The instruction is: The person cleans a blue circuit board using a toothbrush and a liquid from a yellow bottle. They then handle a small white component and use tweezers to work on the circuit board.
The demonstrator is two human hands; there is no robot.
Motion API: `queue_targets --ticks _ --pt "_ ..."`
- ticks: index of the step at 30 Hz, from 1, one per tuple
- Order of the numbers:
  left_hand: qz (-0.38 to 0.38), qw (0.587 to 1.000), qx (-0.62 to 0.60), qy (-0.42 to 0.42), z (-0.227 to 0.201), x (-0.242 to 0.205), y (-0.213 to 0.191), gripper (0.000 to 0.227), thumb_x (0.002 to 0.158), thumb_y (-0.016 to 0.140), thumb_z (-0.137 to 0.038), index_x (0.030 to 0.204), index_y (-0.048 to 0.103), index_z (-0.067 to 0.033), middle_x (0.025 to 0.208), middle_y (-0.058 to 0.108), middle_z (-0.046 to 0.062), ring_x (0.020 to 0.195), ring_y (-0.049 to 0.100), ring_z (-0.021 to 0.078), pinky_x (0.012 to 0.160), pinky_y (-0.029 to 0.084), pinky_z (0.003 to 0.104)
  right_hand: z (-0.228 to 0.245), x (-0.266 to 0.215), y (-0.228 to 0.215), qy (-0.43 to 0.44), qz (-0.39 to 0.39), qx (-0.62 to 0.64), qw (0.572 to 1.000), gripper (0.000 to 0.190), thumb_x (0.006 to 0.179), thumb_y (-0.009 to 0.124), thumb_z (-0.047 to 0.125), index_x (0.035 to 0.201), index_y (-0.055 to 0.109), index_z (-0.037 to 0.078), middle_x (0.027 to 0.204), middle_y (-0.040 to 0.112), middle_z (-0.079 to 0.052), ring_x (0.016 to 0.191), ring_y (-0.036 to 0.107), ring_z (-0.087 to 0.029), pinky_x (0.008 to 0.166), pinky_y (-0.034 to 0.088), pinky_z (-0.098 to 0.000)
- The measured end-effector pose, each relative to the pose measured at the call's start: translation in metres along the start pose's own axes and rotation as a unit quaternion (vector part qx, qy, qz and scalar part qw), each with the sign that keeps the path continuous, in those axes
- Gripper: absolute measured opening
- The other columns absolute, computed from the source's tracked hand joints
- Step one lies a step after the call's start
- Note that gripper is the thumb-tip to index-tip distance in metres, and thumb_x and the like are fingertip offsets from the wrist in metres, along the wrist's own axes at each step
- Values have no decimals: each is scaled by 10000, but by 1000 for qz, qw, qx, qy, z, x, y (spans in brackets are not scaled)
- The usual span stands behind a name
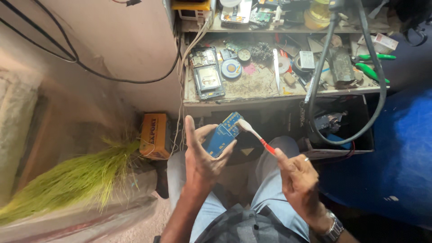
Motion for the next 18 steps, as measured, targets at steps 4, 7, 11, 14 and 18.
queue_targets --ticks 4,7,11,14,18 --pt "8 1000 2 12 -2 1 6 1216 823 913 -106 1620 -3 -37 1161 697 170 980 738 264 857 605 352 13 -1 3 -37 15 42 998 477 841 709 -83 1299 671 45 696 525 -36 630 506 -185 560 439 -329" --pt "18 1000 -6 2 -3 -5 5 1208 824 910 -102 1621 6 -33 1186 693 180 995 740 270 866 609 350 6 8 3 -23 10 17 1000 476 852 693 -95 1311 666 30 698 517 -49 638 498 -201 564 426 -349" --pt "6 1000 3 1 -5 -2 2 1204 807 912 -91 1619 24 -34 1191 680 189 1004 734 275 876 607 358 10 8 5 -33 19 27 999 472 861 689 -86 1311 665 58 694 527 -40 623 509 -188 534 420 -347" --pt "12 1000 2 -11 -2 -4 -2 1201 803 903 -81 1619 24 -34 1195 681 187 1012 726 273 882 599 363 11 4 5 -36 21 23 999 482 859 684 -83 1315 667 72 681 506 -45 602 489 -194 517 410 -356" --pt "14 1000 -2 -23 1 -4 1 1183 806 887 -66 1624 33 -37 1208 679 188 1026 731 279 883 606 360 8 1 0 -48 15 0 999 488 860 670 -73 1318 667 94 692 506 -52 607 494 -205 522 415 -365"
Point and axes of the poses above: each hand's wrist, its own x-axis towards the middle knuckle, its own y-axis out of the palm, z = x × y, the point moved 3 cm from there along x, towards the middle knuckle
